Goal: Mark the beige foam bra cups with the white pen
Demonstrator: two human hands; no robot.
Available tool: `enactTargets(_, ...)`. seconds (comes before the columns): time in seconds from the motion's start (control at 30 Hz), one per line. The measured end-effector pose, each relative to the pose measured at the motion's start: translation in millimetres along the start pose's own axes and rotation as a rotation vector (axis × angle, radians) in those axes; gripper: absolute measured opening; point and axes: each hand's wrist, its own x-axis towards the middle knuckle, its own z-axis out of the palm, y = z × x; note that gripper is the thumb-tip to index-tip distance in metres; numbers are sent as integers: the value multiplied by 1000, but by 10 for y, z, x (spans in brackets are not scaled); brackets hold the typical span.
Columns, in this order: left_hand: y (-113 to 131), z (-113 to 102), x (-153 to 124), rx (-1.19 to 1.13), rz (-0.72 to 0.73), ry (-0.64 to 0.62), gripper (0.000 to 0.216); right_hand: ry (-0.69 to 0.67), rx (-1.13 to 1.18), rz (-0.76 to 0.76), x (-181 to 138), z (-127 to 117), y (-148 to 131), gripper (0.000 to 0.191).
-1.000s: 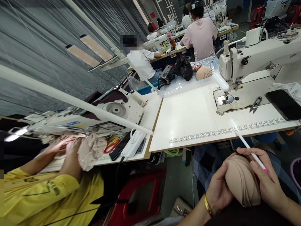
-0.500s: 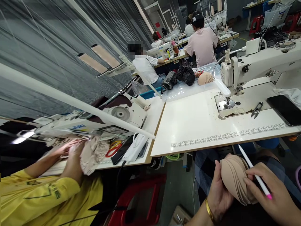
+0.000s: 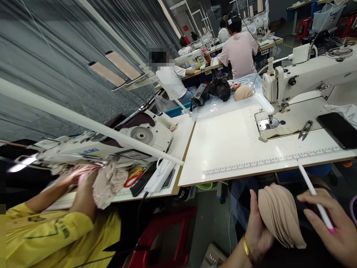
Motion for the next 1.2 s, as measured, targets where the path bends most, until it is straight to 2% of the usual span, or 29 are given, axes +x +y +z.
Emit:
enactTargets(0.07, 3, -4, -2, 37, -89, -44, 95, 20, 11, 90, -45, 60, 55, 32)
enactTargets(0.13, -14, -10, 1, 98, -203, -71, 105, -19, 58, 164, -87, 150, 93, 36)
enactTargets(0.2, -35, -20, -3, 140, -245, -63, 103, -39, 105, 227, -132, 220, 118, 39)
enactTargets(0.27, -46, -34, -21, 141, -171, -34, 85, -27, 112, 254, -183, 233, 140, 40)
enactTargets(0.37, -37, -62, -68, 128, -47, -2, 63, 35, 12, 206, -256, 151, 167, 31)
enactTargets(0.47, -20, -86, -88, 120, 10, 44, 61, -12, -24, 121, -277, 41, 136, 20)
enactTargets(0.6, -21, -89, -57, 85, 83, 67, 56, -101, -1, 39, -192, 20, 1, 20)
enactTargets(0.77, -67, -67, -42, 131, 158, 38, 77, 36, 6, 55, -56, 137, -117, 9)
enactTargets(0.83, -78, -71, -52, 154, 170, 19, 83, 25, 18, 13, -42, 150, -123, 12)
enactTargets(0.93, -50, -108, -77, 170, 170, -11, 80, -88, 100, -86, -66, 88, -92, 25)
enactTargets(0.97, -32, -127, -87, 172, 167, -24, 82, -87, 136, -98, -75, 57, -74, 29)
enactTargets(1.13, 2, -178, -119, 189, 115, -129, 101, 143, 188, 1, -10, 57, 12, 44)
enactTargets(1.2, -22, -151, -123, 211, 80, -157, 99, 87, 141, -45, 46, 144, 32, 52)
